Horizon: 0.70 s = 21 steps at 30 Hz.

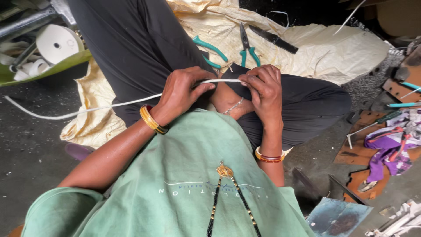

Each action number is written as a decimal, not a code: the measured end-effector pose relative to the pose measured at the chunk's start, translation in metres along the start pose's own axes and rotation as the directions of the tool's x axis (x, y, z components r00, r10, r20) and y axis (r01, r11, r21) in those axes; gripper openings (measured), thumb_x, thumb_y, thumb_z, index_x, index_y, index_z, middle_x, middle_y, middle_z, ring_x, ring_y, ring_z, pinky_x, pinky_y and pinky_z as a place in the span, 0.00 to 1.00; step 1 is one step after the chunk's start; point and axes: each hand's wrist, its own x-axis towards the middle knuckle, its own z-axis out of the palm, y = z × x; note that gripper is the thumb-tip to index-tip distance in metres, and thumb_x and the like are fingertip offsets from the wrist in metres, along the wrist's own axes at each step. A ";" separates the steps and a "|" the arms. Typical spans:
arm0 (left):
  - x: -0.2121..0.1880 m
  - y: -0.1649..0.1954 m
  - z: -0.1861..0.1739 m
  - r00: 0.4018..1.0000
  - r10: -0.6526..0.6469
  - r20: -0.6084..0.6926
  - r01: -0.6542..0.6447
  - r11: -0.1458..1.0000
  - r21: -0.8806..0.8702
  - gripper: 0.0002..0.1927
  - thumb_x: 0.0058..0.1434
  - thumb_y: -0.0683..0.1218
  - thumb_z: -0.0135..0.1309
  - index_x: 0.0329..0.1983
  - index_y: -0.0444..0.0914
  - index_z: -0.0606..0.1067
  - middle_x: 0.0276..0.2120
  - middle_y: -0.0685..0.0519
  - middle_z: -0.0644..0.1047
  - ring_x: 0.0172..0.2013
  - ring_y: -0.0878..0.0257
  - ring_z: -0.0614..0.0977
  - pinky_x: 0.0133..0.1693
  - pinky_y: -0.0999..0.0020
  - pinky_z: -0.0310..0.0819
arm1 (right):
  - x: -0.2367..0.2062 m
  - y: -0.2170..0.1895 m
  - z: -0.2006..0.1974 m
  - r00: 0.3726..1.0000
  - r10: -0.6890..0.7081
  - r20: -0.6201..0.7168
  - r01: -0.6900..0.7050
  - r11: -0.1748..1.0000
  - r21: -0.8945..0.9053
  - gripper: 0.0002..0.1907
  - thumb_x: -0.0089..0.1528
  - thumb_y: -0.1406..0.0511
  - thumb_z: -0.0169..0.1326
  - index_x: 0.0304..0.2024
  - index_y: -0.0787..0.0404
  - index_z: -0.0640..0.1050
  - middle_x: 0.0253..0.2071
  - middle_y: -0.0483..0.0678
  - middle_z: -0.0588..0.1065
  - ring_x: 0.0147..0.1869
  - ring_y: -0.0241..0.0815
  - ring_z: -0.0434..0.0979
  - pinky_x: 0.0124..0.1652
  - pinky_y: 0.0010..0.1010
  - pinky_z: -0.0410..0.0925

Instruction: The person sits on the floor and uses pliers to strip and cut white wires, then inserts them into slots on large cylindrical spools. They also fold and attach pieces of brown paper to the spools to secure the wires.

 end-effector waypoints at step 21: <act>0.033 -0.025 0.053 0.977 0.156 -0.143 -0.099 0.935 0.342 0.09 0.59 0.50 0.57 0.30 0.41 0.82 0.26 0.42 0.80 0.30 0.44 0.84 0.29 0.50 0.76 | 0.001 0.008 -0.022 0.989 -0.010 0.147 0.037 0.982 -0.186 0.14 0.64 0.72 0.61 0.53 0.61 0.81 0.42 0.52 0.77 0.50 0.53 0.74 0.60 0.42 0.65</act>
